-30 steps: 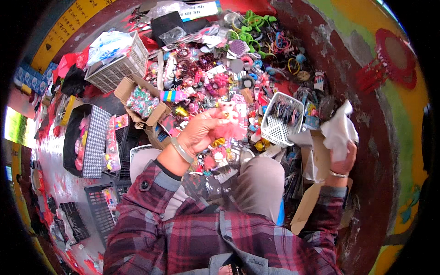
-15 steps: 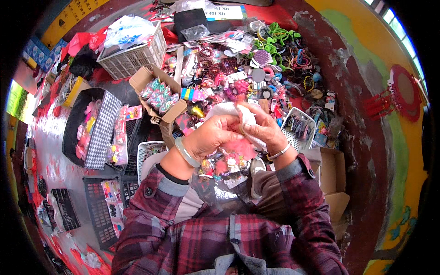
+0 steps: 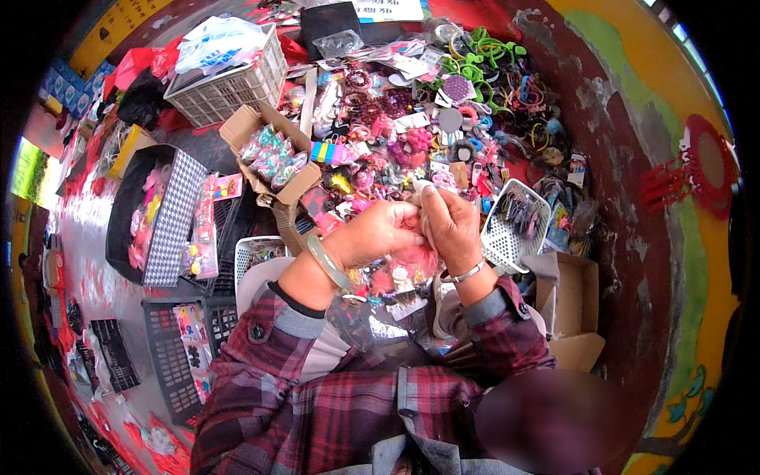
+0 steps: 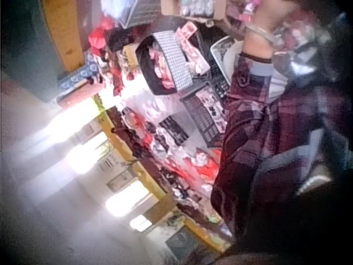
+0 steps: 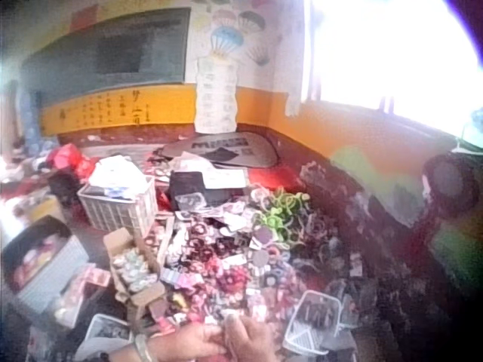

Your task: The person sorts through a large pile of hair accessories, picking up items like hair clips and scrunchies. They place selected items into small plastic bags and organize them into baskets and boxes on the floor.

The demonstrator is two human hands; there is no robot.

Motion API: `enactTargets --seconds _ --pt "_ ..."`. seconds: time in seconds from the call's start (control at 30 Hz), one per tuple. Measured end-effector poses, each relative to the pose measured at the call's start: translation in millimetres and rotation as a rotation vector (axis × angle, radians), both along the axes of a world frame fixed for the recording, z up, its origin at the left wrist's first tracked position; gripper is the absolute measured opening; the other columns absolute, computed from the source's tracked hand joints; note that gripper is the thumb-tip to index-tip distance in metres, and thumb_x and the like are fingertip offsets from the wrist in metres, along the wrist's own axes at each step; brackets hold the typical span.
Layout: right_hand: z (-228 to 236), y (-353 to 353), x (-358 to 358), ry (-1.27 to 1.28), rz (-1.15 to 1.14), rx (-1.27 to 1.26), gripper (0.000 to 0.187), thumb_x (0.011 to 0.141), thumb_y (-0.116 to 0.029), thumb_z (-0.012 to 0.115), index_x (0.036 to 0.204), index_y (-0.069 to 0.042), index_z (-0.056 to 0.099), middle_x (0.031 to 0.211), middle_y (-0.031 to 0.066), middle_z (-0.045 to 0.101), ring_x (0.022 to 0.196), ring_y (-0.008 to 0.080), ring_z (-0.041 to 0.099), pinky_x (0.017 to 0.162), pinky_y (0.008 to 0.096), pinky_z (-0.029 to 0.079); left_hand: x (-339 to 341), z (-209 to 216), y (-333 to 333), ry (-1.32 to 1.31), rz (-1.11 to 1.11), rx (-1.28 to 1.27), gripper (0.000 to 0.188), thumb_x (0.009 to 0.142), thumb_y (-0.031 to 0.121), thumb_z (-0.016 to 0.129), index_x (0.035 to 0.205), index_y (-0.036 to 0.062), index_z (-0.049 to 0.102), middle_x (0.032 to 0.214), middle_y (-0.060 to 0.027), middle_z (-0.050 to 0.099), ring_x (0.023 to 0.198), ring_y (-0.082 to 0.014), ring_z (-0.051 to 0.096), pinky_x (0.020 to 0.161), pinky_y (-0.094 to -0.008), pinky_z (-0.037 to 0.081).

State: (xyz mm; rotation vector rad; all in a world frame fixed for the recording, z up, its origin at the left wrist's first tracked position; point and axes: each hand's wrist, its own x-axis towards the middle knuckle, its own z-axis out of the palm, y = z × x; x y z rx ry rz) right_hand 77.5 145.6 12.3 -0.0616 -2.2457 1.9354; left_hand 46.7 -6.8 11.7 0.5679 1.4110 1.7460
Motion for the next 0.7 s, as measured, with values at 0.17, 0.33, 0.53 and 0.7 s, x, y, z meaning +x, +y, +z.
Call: enactTargets --seconds 0.17,0.33,0.53,0.7 --pt "0 14 -3 -0.074 0.129 -0.349 0.027 0.091 -0.024 0.052 0.089 0.001 0.063 0.069 -0.0008 0.059 0.061 0.0047 0.051 0.052 0.0207 0.041 -7 20 -4 0.055 -0.053 0.114 0.023 0.079 0.0 0.058 0.101 -0.0015 0.057 0.097 -0.0053 0.061 0.093 -0.0098 0.056 0.084 -0.0254 0.044" --pt "15 25 -4 -0.173 0.201 -0.672 0.027 0.092 -0.022 0.05 0.098 0.002 0.062 0.081 0.0042 0.063 0.068 0.0085 0.057 0.059 0.0206 0.045 -3 16 -7 -0.166 0.091 0.154 0.032 0.078 0.004 0.061 0.107 -0.0046 0.054 0.102 -0.008 0.061 0.097 -0.0137 0.057 0.088 -0.0271 0.043" --pt "12 60 -26 -0.053 -0.024 -1.008 0.033 0.092 -0.027 0.041 0.107 0.0 0.055 0.092 0.0089 0.061 0.08 0.0178 0.06 0.071 0.0279 0.048 -4 21 -12 -0.27 0.128 0.169 0.03 0.078 0.002 0.06 0.107 -0.0041 0.054 0.103 -0.01 0.061 0.096 -0.0168 0.058 0.089 -0.0285 0.044" --pt "24 48 -15 -0.171 0.133 -0.535 0.029 0.091 -0.023 0.047 0.099 0.001 0.06 0.089 0.0059 0.063 0.075 0.0131 0.06 0.067 0.0251 0.048 -3 17 -11 -0.244 0.148 0.154 0.029 0.077 0.002 0.06 0.105 -0.0023 0.056 0.1 -0.0068 0.06 0.093 -0.0142 0.058 0.087 -0.0266 0.043"
